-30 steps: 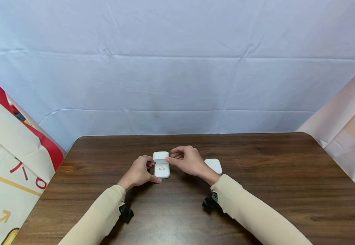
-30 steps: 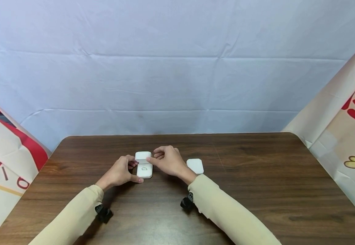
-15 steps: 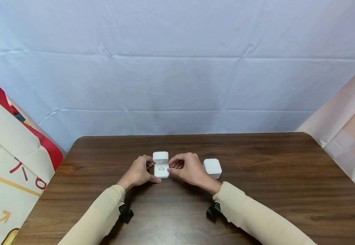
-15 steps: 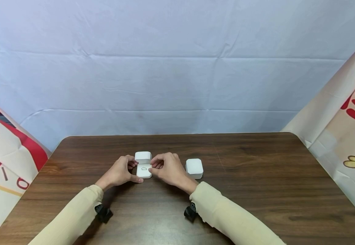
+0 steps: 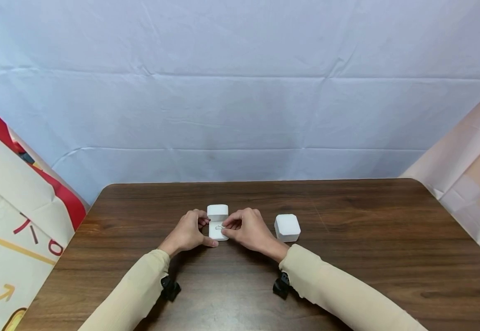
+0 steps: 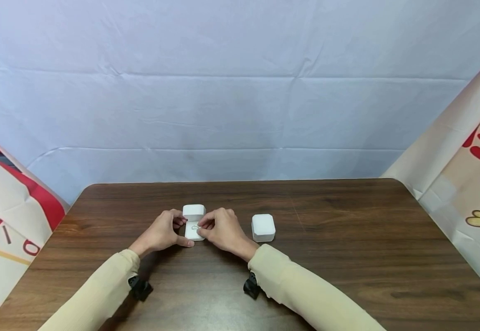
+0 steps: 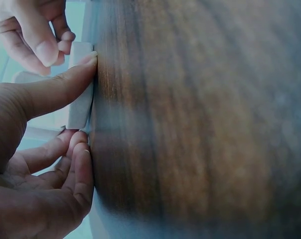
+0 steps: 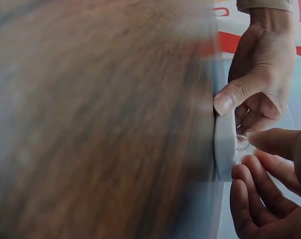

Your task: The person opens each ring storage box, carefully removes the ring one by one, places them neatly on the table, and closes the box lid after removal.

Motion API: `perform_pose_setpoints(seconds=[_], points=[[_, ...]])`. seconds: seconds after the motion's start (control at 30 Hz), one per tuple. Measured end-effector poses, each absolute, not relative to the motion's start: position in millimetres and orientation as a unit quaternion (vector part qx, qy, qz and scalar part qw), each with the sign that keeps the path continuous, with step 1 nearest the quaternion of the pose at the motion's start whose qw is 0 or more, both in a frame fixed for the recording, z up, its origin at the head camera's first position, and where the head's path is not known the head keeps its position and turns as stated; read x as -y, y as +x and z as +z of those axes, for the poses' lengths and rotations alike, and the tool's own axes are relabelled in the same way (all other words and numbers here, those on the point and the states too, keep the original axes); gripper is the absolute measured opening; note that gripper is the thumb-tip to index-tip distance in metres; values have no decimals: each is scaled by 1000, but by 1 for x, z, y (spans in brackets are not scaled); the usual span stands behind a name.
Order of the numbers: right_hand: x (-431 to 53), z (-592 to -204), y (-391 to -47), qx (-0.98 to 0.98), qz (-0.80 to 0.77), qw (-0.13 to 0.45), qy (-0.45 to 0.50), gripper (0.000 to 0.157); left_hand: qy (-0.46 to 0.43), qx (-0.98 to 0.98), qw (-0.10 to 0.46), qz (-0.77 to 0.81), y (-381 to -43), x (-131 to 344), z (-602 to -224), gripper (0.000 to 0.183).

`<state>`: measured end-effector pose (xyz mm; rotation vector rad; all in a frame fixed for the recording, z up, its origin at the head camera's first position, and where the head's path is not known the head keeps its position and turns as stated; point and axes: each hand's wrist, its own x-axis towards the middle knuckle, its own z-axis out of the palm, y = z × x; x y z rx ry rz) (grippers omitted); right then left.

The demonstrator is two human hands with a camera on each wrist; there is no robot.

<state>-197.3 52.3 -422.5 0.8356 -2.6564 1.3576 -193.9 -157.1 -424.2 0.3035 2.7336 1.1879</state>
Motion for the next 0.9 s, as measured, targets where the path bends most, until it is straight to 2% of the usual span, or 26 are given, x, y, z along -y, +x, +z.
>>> perform_pose_setpoints(seconds=[0.5,0.9], points=[[-43,-422,-198,876,414,25,245,4,95,-911,78,394,-192,157,-423,61],[-39,-422,-199,886,404,26,228,10,90,-910,77,398,-192,156,-423,59]])
